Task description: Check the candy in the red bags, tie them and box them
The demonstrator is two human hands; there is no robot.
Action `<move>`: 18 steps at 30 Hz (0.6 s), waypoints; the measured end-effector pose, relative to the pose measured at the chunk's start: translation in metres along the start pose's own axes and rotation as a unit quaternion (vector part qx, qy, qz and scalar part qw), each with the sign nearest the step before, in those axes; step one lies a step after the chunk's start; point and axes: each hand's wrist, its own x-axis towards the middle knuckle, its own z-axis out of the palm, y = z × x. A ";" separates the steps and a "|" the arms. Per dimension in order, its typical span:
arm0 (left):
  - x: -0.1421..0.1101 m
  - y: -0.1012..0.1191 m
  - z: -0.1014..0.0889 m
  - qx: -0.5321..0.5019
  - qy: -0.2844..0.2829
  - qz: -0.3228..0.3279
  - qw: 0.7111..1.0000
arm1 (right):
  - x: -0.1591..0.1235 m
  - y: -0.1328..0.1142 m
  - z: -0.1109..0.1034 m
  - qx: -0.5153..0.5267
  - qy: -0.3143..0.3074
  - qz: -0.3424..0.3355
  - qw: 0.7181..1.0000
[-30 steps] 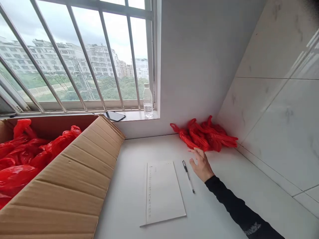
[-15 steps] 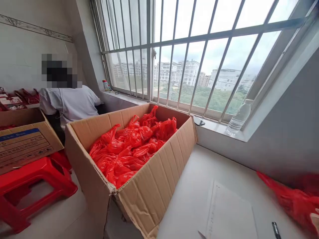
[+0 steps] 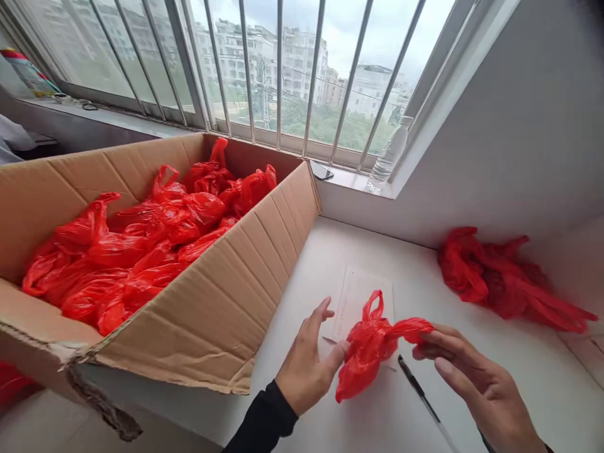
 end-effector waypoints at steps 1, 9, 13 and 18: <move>0.002 -0.002 0.005 -0.004 -0.023 -0.007 1.000 | 0.000 -0.004 0.005 0.020 -0.018 0.013 1.000; -0.014 -0.007 0.055 0.001 -0.132 -0.022 0.991 | -0.008 0.004 0.017 0.008 0.024 0.043 0.999; -0.016 0.001 0.072 0.007 -0.131 -0.026 0.991 | -0.032 0.005 0.031 -0.118 0.088 0.036 0.988; -0.023 0.007 0.087 0.018 -0.112 -0.020 0.993 | -0.051 0.004 0.049 -0.177 0.103 0.018 0.979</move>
